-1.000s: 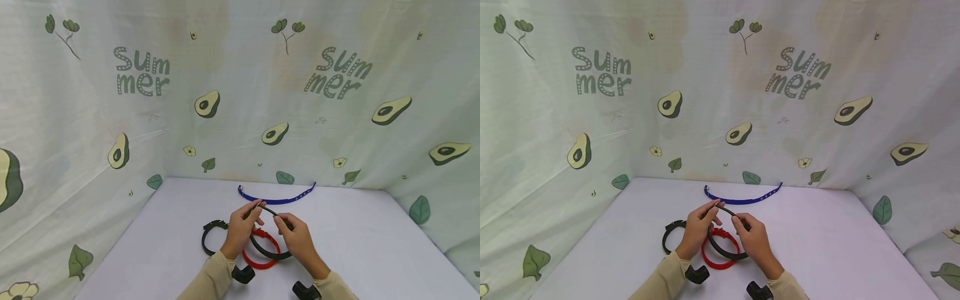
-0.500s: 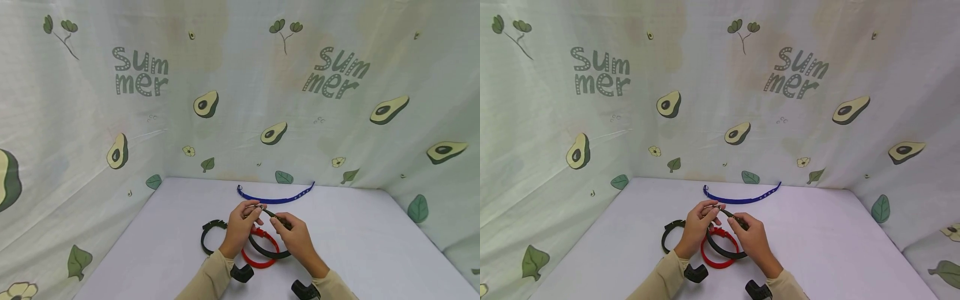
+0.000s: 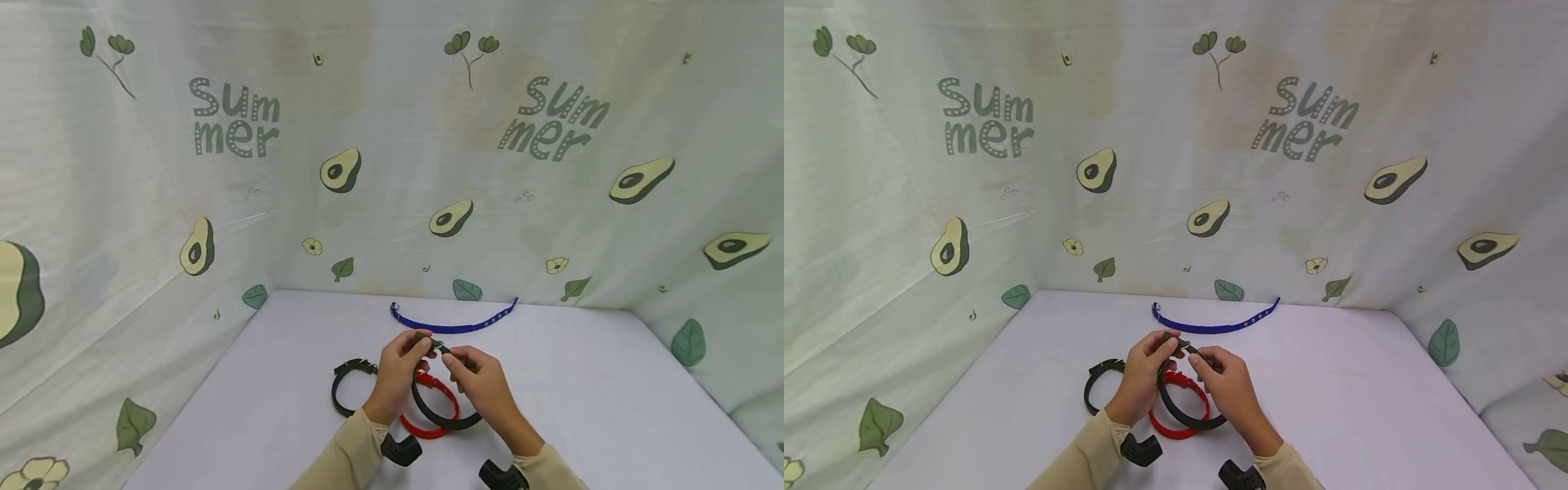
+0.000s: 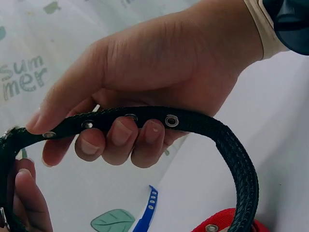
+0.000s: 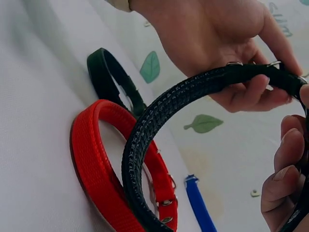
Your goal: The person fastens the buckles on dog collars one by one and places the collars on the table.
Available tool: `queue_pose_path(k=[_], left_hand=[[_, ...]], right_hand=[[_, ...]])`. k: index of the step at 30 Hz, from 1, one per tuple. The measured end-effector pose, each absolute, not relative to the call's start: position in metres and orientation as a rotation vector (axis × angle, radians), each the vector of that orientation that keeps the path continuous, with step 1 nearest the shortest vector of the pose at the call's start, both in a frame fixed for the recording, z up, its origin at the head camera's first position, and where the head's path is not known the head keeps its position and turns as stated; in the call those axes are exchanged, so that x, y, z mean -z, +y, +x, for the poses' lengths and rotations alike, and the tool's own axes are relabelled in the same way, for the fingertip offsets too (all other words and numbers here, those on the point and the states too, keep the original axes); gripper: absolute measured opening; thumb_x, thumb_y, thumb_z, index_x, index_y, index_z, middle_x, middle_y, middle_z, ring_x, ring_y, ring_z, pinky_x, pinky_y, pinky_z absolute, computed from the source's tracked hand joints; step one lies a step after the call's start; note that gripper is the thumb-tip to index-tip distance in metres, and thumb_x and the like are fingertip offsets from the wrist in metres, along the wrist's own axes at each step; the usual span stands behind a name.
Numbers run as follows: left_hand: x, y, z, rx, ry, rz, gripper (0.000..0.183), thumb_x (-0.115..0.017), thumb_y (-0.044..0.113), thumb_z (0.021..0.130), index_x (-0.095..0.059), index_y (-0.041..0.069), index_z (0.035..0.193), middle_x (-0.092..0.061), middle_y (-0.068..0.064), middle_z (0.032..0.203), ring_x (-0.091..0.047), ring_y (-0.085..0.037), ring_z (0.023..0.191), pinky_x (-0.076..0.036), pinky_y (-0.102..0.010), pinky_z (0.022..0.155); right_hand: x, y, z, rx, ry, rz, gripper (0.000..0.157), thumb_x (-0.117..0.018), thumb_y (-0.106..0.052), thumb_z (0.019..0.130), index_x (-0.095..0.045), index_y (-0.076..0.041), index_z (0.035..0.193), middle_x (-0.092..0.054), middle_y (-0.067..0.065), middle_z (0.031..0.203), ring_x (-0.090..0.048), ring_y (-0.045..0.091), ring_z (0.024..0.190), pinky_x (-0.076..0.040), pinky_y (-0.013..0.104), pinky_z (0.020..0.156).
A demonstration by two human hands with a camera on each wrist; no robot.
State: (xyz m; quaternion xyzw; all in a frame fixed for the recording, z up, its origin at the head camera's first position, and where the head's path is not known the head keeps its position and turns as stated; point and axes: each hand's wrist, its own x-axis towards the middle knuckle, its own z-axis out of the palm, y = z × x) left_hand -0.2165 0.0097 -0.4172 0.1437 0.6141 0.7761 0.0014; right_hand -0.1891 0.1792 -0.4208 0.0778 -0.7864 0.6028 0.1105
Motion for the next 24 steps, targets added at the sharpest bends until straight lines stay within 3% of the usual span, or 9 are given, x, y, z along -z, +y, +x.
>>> queue_pose_path(k=[9,17,24], left_hand=[[0.416,0.012,-0.212,-2.372,2.019,0.638,0.031,-0.063,0.023,0.101,-0.065,0.003,0.124,-0.066,-0.009,0.109,-0.059,-0.021,0.084,-0.053,-0.028,0.076],[0.408,0.006,-0.215,-2.390,1.993,0.725,0.031,-0.059,0.027,0.103,-0.063,0.010,0.128,-0.066,-0.010,0.112,-0.064,-0.026,0.098,-0.054,-0.033,0.089],[0.404,-0.002,-0.219,-2.456,1.900,0.657,0.036,-0.057,0.032,0.103,-0.059,0.011,0.132,-0.065,-0.017,0.119,-0.065,-0.027,0.111,-0.049,-0.041,0.100]], right_hand=[[0.410,0.178,-0.182,-1.767,-2.288,0.317,0.032,-0.071,-0.023,0.096,-0.065,-0.016,0.126,-0.061,0.008,0.079,-0.056,0.024,0.059,-0.047,0.027,0.050],[0.409,0.174,-0.178,-1.776,-2.244,0.351,0.019,-0.066,-0.017,0.099,-0.063,-0.011,0.116,-0.062,0.010,0.086,-0.060,0.033,0.062,-0.050,0.029,0.051],[0.409,0.172,-0.179,-1.811,-2.196,0.316,0.011,-0.062,-0.004,0.096,-0.062,-0.006,0.106,-0.060,0.015,0.084,-0.056,0.026,0.057,-0.049,0.029,0.053]])
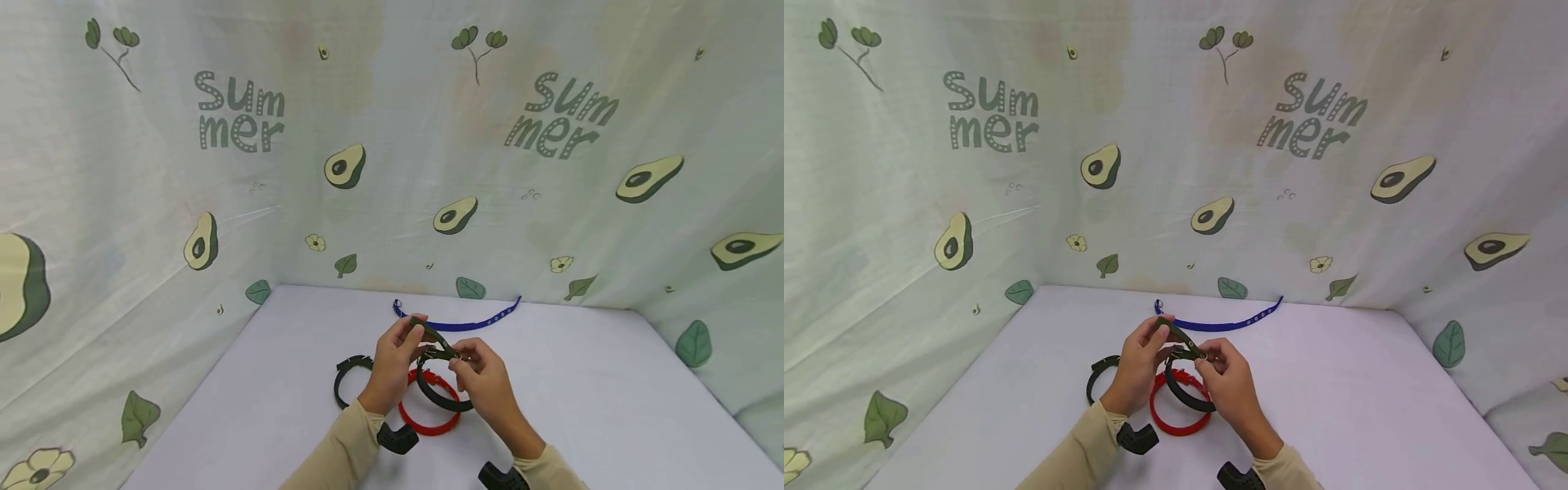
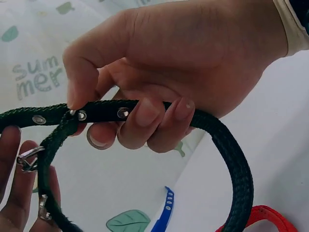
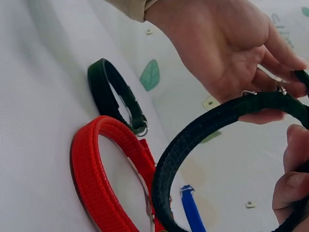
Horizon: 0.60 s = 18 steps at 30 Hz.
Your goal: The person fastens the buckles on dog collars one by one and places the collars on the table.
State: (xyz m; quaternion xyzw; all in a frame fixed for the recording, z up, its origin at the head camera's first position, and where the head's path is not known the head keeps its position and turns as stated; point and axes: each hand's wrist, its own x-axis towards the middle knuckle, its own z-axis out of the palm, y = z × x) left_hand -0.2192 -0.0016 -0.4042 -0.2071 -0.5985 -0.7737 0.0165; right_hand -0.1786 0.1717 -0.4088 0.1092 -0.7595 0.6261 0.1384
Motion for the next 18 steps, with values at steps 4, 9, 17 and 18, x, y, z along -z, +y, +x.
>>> queue_pose_path(k=[4,9,17,18], left_hand=[[0.404,0.001,-0.218,2.448,-1.849,-0.648,0.036,-0.058,0.031,0.103,-0.058,0.010,0.133,-0.063,-0.018,0.122,-0.065,-0.028,0.111,-0.051,-0.041,0.097],[0.405,-0.001,-0.217,2.382,-1.942,-0.688,0.036,-0.059,0.031,0.103,-0.061,0.012,0.133,-0.066,-0.011,0.117,-0.064,-0.027,0.111,-0.052,-0.040,0.096],[0.417,0.003,-0.220,2.191,-2.172,-0.881,0.035,-0.065,0.027,0.099,-0.063,0.013,0.131,-0.068,-0.003,0.114,-0.065,-0.020,0.106,-0.054,-0.036,0.090],[0.419,0.005,-0.220,2.200,-2.189,-0.878,0.036,-0.065,0.027,0.099,-0.063,0.011,0.131,-0.068,-0.004,0.113,-0.066,-0.020,0.103,-0.054,-0.035,0.089]], right_hand=[[0.409,0.175,-0.181,-1.856,-2.196,0.300,0.014,-0.055,0.004,0.091,-0.061,-0.003,0.103,-0.058,0.016,0.083,-0.049,0.018,0.053,-0.044,0.028,0.050],[0.410,0.176,-0.180,-2.033,-2.112,0.256,0.016,-0.048,0.007,0.087,-0.056,0.002,0.101,-0.050,0.010,0.072,-0.037,0.012,0.049,-0.032,0.021,0.044],[0.415,0.172,-0.181,-2.102,-2.000,0.268,0.009,-0.047,0.007,0.090,-0.049,0.004,0.098,-0.042,0.001,0.061,-0.033,0.010,0.046,-0.028,0.020,0.042],[0.415,0.172,-0.181,-2.101,-1.988,0.264,0.008,-0.047,0.007,0.091,-0.048,0.004,0.099,-0.042,0.001,0.061,-0.033,0.009,0.046,-0.028,0.020,0.042]])
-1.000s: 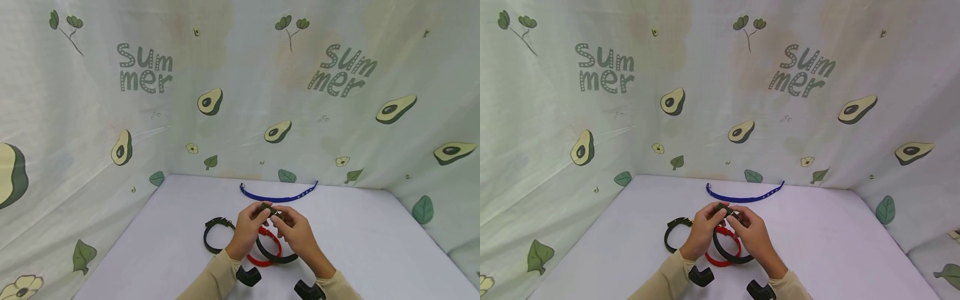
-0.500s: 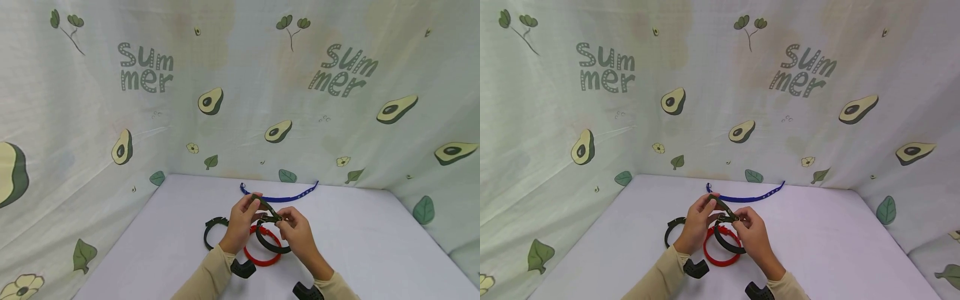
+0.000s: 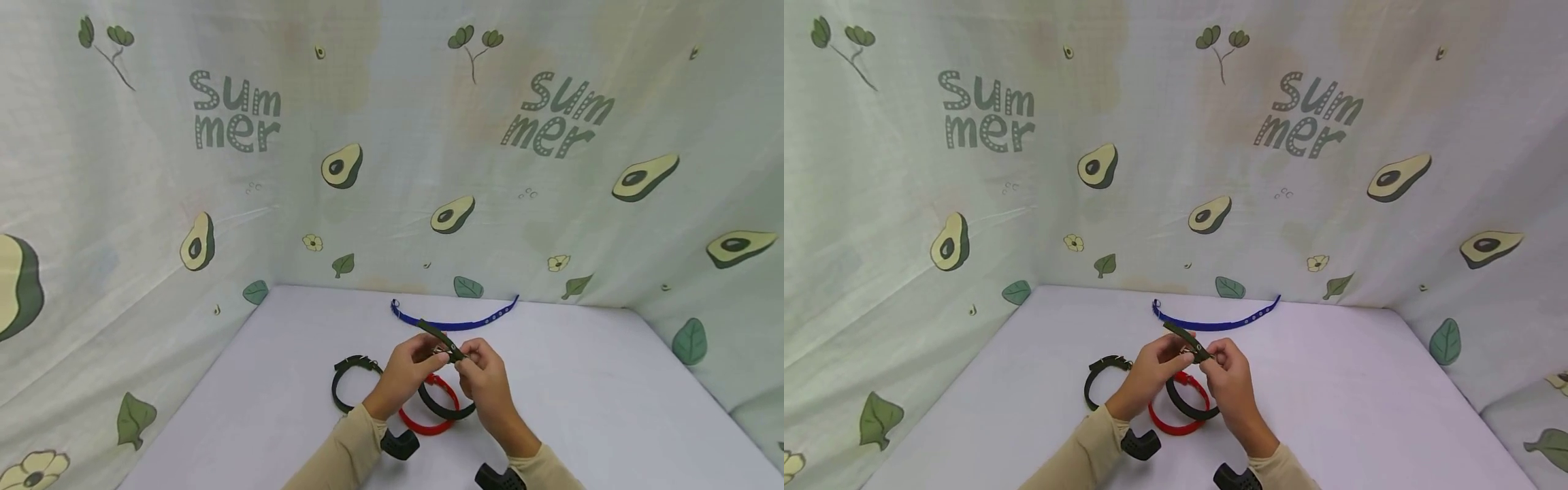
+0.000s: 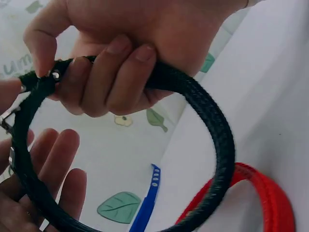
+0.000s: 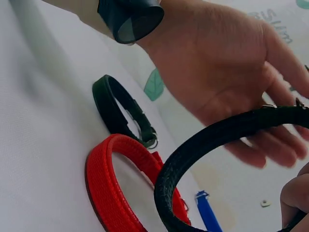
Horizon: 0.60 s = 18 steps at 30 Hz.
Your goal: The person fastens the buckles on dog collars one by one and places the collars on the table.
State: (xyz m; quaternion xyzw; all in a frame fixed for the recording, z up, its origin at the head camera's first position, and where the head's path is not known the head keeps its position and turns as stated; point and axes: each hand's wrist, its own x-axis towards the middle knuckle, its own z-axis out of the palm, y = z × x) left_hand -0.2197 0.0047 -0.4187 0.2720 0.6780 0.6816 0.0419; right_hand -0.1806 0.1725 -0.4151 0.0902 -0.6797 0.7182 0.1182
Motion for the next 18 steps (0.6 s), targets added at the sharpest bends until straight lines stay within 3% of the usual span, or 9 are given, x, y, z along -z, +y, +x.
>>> queue_pose_path(k=[5,10,13,18], left_hand=[[0.421,0.007,-0.220,-2.110,2.002,0.771,0.035,-0.066,0.026,0.099,-0.065,0.005,0.127,-0.069,-0.016,0.103,-0.069,-0.018,0.085,-0.057,-0.031,0.080],[0.418,0.006,-0.218,-2.109,2.013,0.766,0.033,-0.067,0.028,0.098,-0.068,0.004,0.121,-0.061,-0.012,0.083,-0.055,-0.013,0.063,-0.051,-0.022,0.058],[0.418,0.005,-0.217,-2.092,1.998,0.770,0.034,-0.068,0.027,0.098,-0.067,0.002,0.121,-0.055,-0.007,0.076,-0.048,-0.011,0.059,-0.043,-0.021,0.052],[0.415,0.004,-0.215,-2.093,1.967,0.800,0.034,-0.068,0.025,0.097,-0.067,0.002,0.123,-0.054,-0.005,0.076,-0.046,-0.011,0.059,-0.042,-0.021,0.053]], right_hand=[[0.416,0.174,-0.180,-2.109,-1.948,0.243,0.005,-0.049,0.002,0.098,-0.047,0.004,0.103,-0.039,0.001,0.059,-0.032,0.010,0.045,-0.028,0.019,0.041],[0.413,0.177,-0.180,-2.089,-1.971,0.231,0.017,-0.054,-0.008,0.102,-0.054,0.008,0.108,-0.045,0.008,0.064,-0.040,0.015,0.049,-0.038,0.023,0.043],[0.410,0.179,-0.180,-2.052,-1.997,0.197,0.022,-0.057,-0.013,0.103,-0.058,0.008,0.106,-0.056,0.016,0.072,-0.052,0.023,0.056,-0.047,0.028,0.049],[0.404,0.182,-0.182,-1.975,-2.006,0.159,0.023,-0.059,-0.019,0.103,-0.063,0.004,0.104,-0.067,0.018,0.094,-0.063,0.029,0.074,-0.056,0.031,0.069]])
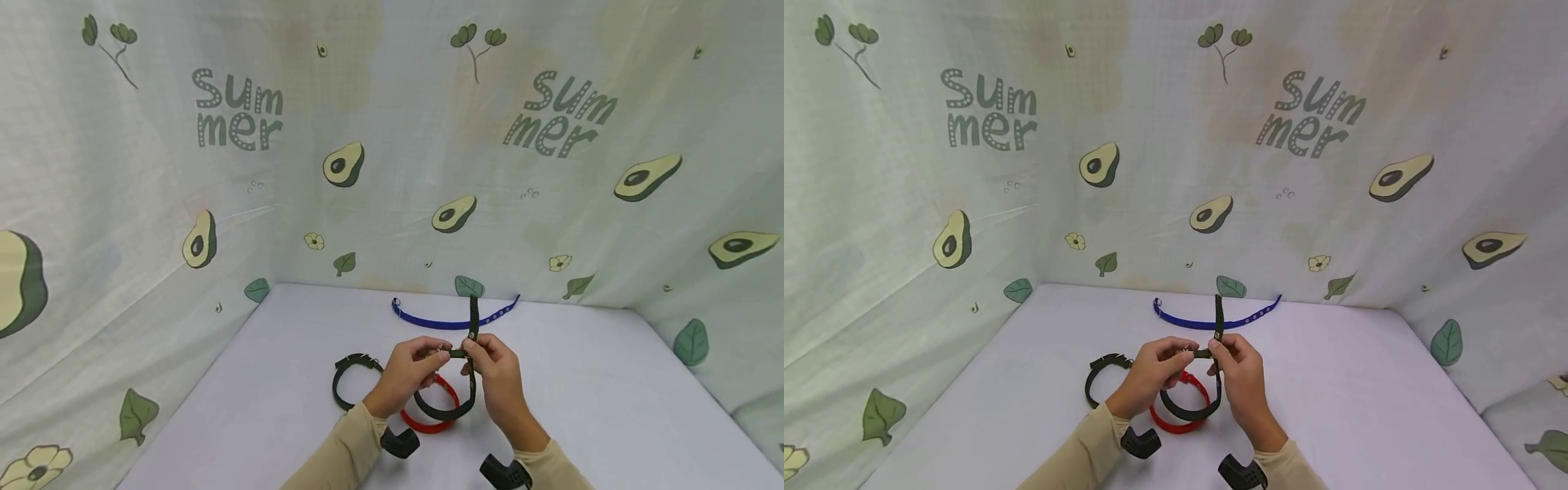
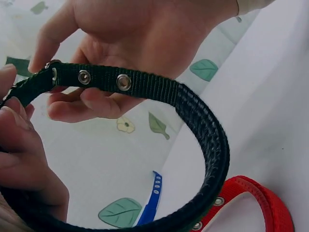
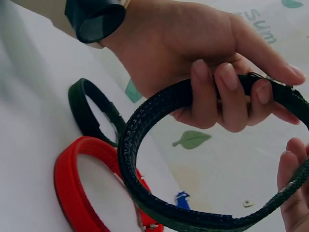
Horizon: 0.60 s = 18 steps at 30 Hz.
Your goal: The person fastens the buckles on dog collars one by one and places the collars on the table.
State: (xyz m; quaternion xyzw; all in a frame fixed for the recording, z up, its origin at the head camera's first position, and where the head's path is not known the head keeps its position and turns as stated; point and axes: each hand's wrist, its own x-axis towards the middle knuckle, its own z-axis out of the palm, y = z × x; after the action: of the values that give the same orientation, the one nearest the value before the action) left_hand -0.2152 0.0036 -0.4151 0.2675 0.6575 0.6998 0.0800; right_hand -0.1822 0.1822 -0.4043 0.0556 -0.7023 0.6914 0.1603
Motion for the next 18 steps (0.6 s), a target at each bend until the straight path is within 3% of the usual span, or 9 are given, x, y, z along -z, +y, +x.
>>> queue_pose_path(k=[4,8,14,18], left_hand=[[0.414,0.002,-0.213,-2.103,1.930,0.791,0.032,-0.069,0.023,0.097,-0.067,0.007,0.124,-0.055,-0.009,0.080,-0.047,-0.013,0.061,-0.042,-0.022,0.055],[0.413,0.003,-0.213,-2.098,1.918,0.786,0.033,-0.068,0.026,0.098,-0.067,0.007,0.125,-0.054,-0.007,0.080,-0.047,-0.013,0.062,-0.042,-0.021,0.055],[0.412,0.001,-0.213,-2.096,1.941,0.777,0.033,-0.068,0.026,0.098,-0.068,0.007,0.125,-0.054,-0.004,0.078,-0.047,-0.013,0.064,-0.042,-0.021,0.056],[0.411,0.001,-0.213,-2.078,1.968,0.794,0.030,-0.067,0.027,0.098,-0.069,0.014,0.125,-0.054,-0.004,0.081,-0.048,-0.016,0.068,-0.043,-0.024,0.059]], right_hand=[[0.402,0.185,-0.183,-1.980,-1.964,0.190,0.024,-0.061,-0.018,0.101,-0.063,0.005,0.107,-0.068,0.020,0.105,-0.067,0.025,0.089,-0.057,0.032,0.080],[0.400,0.188,-0.183,-1.996,-1.918,0.246,0.028,-0.064,-0.013,0.100,-0.056,0.007,0.119,-0.069,0.024,0.107,-0.070,0.023,0.094,-0.056,0.031,0.083],[0.400,0.194,-0.184,-1.843,-1.956,0.350,0.059,-0.065,-0.005,0.097,-0.042,-0.011,0.151,-0.066,0.019,0.099,-0.068,0.019,0.091,-0.053,0.025,0.088],[0.400,0.197,-0.184,-1.736,-1.959,0.403,0.068,-0.062,0.004,0.096,-0.037,-0.018,0.156,-0.060,0.019,0.097,-0.064,0.018,0.086,-0.053,0.022,0.086]])
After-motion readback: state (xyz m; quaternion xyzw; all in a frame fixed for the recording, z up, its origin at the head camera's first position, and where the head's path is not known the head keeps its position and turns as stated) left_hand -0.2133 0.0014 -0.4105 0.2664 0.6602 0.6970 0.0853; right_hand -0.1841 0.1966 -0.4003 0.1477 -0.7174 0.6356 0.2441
